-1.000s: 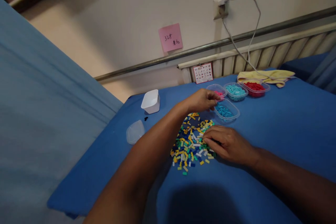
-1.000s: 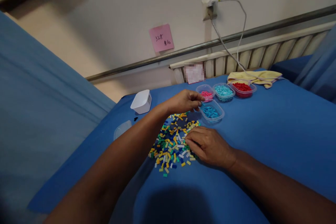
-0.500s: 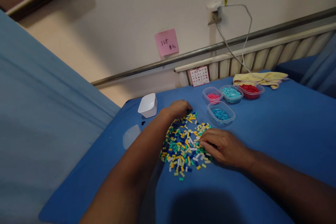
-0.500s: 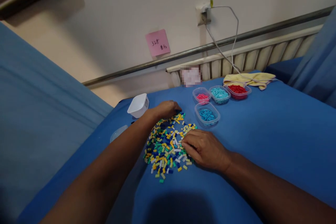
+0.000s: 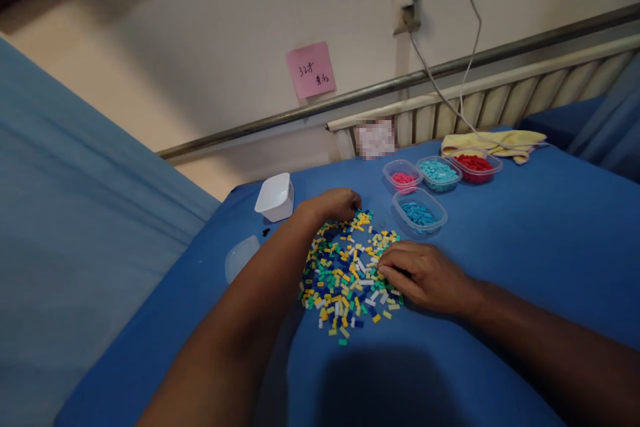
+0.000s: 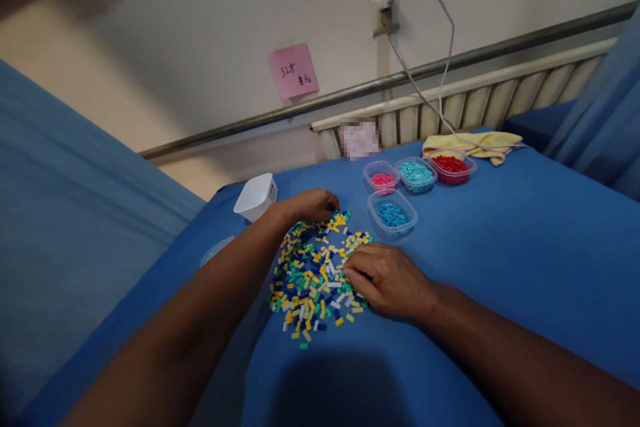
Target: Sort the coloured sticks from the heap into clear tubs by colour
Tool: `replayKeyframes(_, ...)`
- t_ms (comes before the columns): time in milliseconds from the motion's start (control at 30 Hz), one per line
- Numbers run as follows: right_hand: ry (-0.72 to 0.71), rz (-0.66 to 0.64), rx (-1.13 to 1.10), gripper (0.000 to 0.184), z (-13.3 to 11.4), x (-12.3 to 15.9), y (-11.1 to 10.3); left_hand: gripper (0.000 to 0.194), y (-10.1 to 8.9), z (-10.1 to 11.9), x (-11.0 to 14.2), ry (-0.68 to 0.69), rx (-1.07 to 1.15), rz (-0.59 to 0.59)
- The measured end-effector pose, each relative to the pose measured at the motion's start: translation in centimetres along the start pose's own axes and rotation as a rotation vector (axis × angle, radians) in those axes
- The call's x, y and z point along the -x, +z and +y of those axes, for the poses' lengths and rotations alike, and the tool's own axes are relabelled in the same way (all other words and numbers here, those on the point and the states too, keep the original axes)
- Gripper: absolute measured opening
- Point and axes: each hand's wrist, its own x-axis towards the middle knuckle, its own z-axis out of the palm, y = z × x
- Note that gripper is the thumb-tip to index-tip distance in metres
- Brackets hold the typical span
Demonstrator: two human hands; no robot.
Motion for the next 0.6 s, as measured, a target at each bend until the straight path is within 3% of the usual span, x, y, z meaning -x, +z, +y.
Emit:
replayKeyframes(233,0.016,0.01,-0.029,0.019,0.2,0.0,0.1,0.028,1.3,-1.5,1.6,-0.056,0.397,0.135)
replayKeyframes(600,0.036,0.02,-0.041,0.02,0.0,-0.2,-0.2,0.038,3.0,-2.0,4.5,-0.114,1.036,0.271)
